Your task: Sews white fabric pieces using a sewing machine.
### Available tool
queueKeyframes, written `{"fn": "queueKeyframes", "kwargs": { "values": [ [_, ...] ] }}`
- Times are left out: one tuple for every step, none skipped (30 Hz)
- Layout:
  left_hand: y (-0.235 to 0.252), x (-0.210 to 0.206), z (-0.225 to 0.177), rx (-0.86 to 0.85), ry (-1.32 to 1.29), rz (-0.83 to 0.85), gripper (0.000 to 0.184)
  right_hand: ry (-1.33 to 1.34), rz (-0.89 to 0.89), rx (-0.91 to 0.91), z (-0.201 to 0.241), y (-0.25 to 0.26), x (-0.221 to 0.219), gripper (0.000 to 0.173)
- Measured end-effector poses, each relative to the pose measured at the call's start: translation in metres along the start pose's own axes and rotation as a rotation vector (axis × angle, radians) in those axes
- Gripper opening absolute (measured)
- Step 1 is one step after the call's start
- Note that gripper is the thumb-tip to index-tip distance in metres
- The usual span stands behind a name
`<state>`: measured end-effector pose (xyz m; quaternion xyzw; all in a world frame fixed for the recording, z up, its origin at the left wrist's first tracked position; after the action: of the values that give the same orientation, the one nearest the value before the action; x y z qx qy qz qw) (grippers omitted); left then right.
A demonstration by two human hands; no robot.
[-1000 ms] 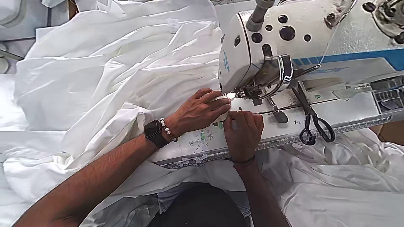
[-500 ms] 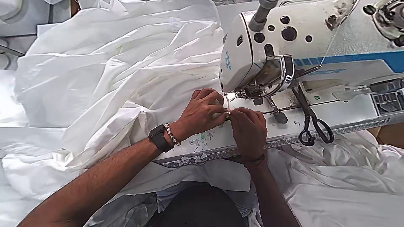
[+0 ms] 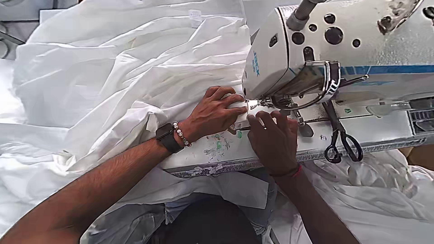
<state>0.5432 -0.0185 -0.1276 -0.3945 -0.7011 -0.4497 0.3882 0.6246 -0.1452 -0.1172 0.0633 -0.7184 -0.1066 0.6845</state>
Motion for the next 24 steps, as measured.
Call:
{"fn": "queueKeyframes", "kwargs": {
  "values": [
    [0.002, 0.002, 0.002, -0.017, -0.003, -0.006, 0.032, -0.01, 0.013, 0.004, -0.001, 0.003, -0.002, 0.033],
    [0.004, 0.003, 0.004, -0.036, -0.01, -0.007, 0.031, -0.027, 0.029, 0.004, -0.002, 0.006, -0.004, 0.034],
    [0.006, 0.005, 0.006, -0.056, -0.023, -0.006, 0.03, -0.045, 0.045, -0.001, -0.003, 0.009, -0.006, 0.034],
    [0.009, 0.006, 0.009, -0.071, -0.03, -0.007, 0.03, -0.059, 0.064, -0.005, -0.003, 0.013, -0.008, 0.035],
    [0.011, 0.006, 0.011, -0.079, -0.028, -0.011, 0.029, -0.073, 0.074, -0.02, -0.003, 0.017, -0.009, 0.034],
    [0.015, 0.006, 0.014, -0.082, -0.017, -0.019, 0.029, -0.081, 0.073, -0.041, -0.002, 0.021, -0.01, 0.034],
    [0.019, 0.007, 0.017, -0.083, -0.005, -0.031, 0.028, -0.087, 0.068, -0.059, -0.001, 0.025, -0.01, 0.033],
    [0.021, 0.007, 0.02, -0.083, 0.005, -0.038, 0.028, -0.087, 0.078, -0.072, 0.0, 0.026, -0.009, 0.032],
    [0.023, 0.008, 0.023, -0.084, 0.015, -0.043, 0.028, -0.076, 0.107, -0.095, -0.002, 0.027, -0.006, 0.031],
    [0.028, 0.01, 0.026, -0.092, 0.022, -0.048, 0.028, -0.043, 0.118, -0.128, -0.009, 0.026, 0.0, 0.031],
    [0.032, 0.01, 0.029, -0.103, 0.022, -0.041, 0.028, -0.014, 0.09, -0.171, -0.022, 0.02, 0.013, 0.03],
    [0.034, 0.01, 0.032, -0.117, 0.016, -0.027, 0.028, 0.003, 0.032, -0.233, -0.042, 0.01, 0.03, 0.028],
    [0.036, 0.009, 0.034, -0.129, 0.009, -0.016, 0.028, -0.003, -0.017, -0.321, -0.069, -0.005, 0.051, 0.029],
    [0.038, 0.01, 0.037, -0.14, 0.006, -0.015, 0.028, -0.045, -0.038, -0.429, -0.103, -0.021, 0.067, 0.033],
    [0.04, 0.01, 0.039, -0.15, 0.006, -0.014, 0.028, -0.087, -0.031, -0.552, -0.139, -0.04, 0.076, 0.035],
    [0.041, 0.01, 0.04, -0.158, 0.003, -0.014, 0.027, -0.118, -0.009, -0.658, -0.17, -0.06, 0.074, 0.037],
    [0.042, 0.01, 0.04, -0.165, 0.004, -0.017, 0.027, -0.156, 0.009, -0.704, -0.191, -0.074, 0.065, 0.036],
    [0.044, 0.01, 0.041, -0.172, 0.007, -0.022, 0.027, -0.176, 0.01, -0.699, -0.201, -0.081, 0.054, 0.034],
    [0.044, 0.01, 0.041, -0.18, 0.004, -0.025, 0.027, -0.186, 0.022, -0.689, -0.203, -0.085, 0.043, 0.033],
    [0.043, 0.009, 0.04, -0.191, -0.001, -0.024, 0.027, -0.204, 0.032, -0.686, -0.203, -0.085, 0.035, 0.033],
    [0.041, 0.008, 0.038, -0.204, -0.011, -0.016, 0.027, -0.204, 0.038, -0.694, -0.202, -0.086, 0.032, 0.033],
    [0.04, 0.009, 0.037, -0.22, -0.014, -0.007, 0.028, -0.196, 0.03, -0.696, -0.201, -0.085, 0.031, 0.034],
    [0.039, 0.009, 0.035, -0.238, -0.019, 0.002, 0.027, -0.192, 0.018, -0.697, -0.201, -0.086, 0.031, 0.035],
    [0.037, 0.009, 0.032, -0.254, -0.031, 0.004, 0.027, -0.187, 0.003, -0.691, -0.2, -0.089, 0.032, 0.035]
  ]
}}
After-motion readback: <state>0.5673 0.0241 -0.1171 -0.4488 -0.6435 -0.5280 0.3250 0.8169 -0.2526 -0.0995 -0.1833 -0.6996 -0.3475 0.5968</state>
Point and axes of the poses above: each hand's wrist, its own y-axis towards the middle knuckle, its own x-axis out of the back of the hand, z = x × y, the point moved 8 cm from there along y, towards the middle knuckle, and after that the axes turned 12 degrees about x, right-handed, at the moved point
